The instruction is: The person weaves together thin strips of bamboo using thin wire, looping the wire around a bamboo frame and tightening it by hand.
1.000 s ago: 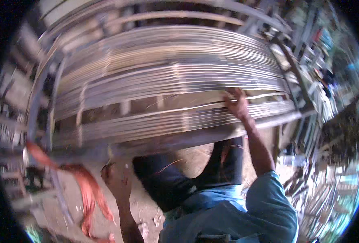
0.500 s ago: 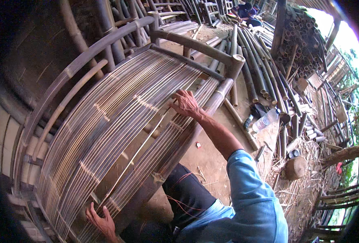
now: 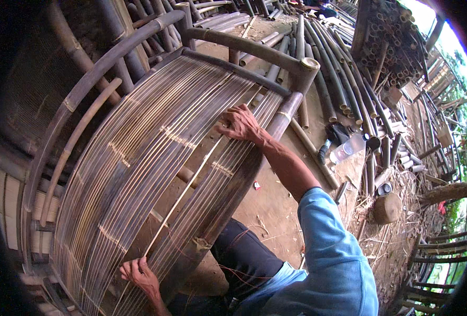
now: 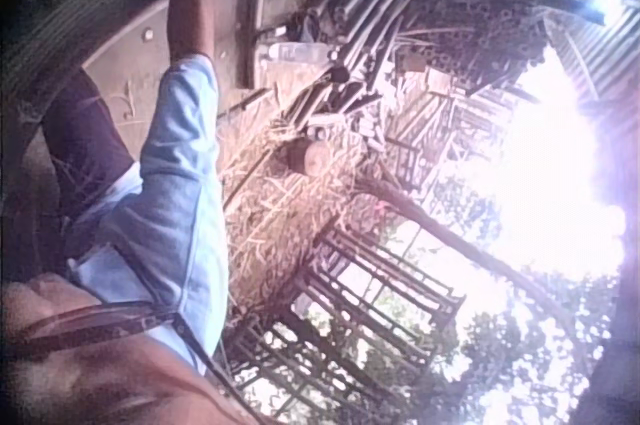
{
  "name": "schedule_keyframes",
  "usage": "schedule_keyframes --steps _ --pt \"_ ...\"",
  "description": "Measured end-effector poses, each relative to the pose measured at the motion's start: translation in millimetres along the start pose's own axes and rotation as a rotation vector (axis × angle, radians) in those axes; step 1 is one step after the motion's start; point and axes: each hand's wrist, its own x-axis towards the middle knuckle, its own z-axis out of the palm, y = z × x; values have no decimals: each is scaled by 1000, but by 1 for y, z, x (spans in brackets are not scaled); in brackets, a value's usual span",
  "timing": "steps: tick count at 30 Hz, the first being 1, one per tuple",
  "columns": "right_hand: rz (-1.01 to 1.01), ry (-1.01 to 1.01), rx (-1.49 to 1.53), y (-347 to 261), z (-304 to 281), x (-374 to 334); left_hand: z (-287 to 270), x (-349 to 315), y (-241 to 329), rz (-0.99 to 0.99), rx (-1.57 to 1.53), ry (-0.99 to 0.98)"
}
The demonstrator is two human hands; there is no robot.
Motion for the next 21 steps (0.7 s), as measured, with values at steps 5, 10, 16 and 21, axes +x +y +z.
schedule_keyframes --steps 5,10,16,21 --pt "18 102 2 2 -3 -9 -6 4 6 -8 14 -21" --pt "86 58 7 -4 -5 -12 -8 0 8 -92 25 -98" --pt "219 228 16 41 -19 -14 -4 -5 5 -354 -329 -156" --pt "298 -6 -549 154 -7 -27 -1 6 16 -390 -30 -512"
